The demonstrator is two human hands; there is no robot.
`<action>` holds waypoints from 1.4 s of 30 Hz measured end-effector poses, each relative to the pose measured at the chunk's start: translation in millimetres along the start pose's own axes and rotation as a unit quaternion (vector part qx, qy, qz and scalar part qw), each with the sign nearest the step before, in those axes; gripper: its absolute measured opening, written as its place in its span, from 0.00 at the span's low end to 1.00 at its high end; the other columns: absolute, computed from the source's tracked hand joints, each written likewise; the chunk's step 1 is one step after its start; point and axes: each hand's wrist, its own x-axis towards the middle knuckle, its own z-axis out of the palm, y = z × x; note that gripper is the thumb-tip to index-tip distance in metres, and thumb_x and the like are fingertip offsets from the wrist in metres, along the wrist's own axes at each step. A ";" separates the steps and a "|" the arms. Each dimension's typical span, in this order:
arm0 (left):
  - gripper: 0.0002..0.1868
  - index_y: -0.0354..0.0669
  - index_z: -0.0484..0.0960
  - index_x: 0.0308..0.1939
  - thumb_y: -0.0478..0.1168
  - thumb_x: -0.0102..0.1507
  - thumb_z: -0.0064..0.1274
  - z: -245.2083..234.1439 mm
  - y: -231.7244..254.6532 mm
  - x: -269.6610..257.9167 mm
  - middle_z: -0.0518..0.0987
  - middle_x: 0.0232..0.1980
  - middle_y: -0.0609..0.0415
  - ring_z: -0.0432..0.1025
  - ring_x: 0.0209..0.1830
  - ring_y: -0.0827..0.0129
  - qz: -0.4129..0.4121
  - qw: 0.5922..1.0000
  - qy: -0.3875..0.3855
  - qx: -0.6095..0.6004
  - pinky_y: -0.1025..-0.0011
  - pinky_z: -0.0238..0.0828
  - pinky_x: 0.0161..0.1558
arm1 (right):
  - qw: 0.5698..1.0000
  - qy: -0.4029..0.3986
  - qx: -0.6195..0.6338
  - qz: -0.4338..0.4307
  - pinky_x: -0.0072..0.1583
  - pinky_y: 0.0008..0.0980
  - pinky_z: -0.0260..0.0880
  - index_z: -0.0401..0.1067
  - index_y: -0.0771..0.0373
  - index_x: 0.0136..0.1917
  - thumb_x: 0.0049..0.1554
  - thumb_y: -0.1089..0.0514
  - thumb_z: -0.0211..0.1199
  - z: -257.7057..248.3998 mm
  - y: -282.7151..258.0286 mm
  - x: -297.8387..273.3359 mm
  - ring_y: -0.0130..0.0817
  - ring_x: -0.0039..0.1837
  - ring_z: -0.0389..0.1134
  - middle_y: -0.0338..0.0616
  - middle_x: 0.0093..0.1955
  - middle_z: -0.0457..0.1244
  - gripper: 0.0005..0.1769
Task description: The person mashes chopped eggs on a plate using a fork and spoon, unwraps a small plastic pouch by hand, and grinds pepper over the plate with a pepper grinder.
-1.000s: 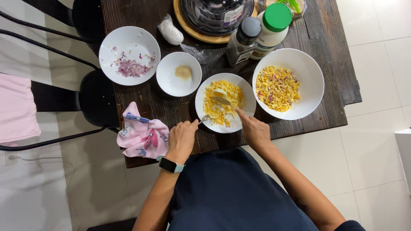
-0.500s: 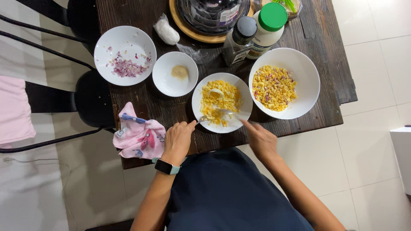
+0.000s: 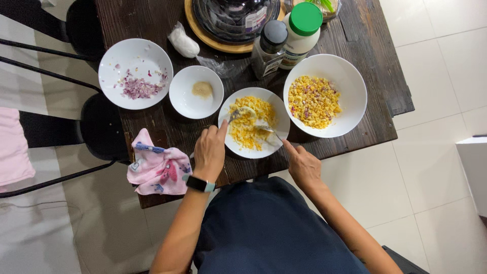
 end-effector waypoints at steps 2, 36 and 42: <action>0.23 0.37 0.77 0.65 0.29 0.65 0.46 3.2 -1.4 4.0 0.77 0.38 0.47 0.74 0.37 0.59 0.007 1.000 0.013 0.014 0.64 0.76 0.41 | 1.000 0.001 0.012 0.007 0.39 0.42 0.70 0.70 0.47 0.70 0.54 0.65 0.59 -2.6 1.0 -4.5 0.43 0.38 0.70 0.41 0.40 0.65 0.31; 0.23 0.35 0.74 0.70 0.35 0.70 0.46 77.2 -14.6 -12.3 0.80 0.39 0.51 0.65 0.27 0.77 -0.220 0.722 -0.126 -0.644 0.76 0.63 0.27 | 0.989 -0.052 0.111 0.085 0.52 0.53 0.72 0.61 0.62 0.73 0.54 0.70 0.54 20.1 -12.8 44.0 0.65 0.49 0.70 0.63 0.61 0.58 0.33; 0.22 0.33 0.68 0.68 0.35 0.70 0.46 89.7 5.8 -5.2 0.81 0.42 0.49 0.77 0.34 0.72 -0.240 0.557 -0.143 -0.782 0.76 0.78 0.36 | 0.990 -0.046 0.117 0.059 0.51 0.53 0.73 0.62 0.62 0.72 0.53 0.71 0.53 17.7 -13.5 44.4 0.63 0.48 0.70 0.62 0.58 0.59 0.33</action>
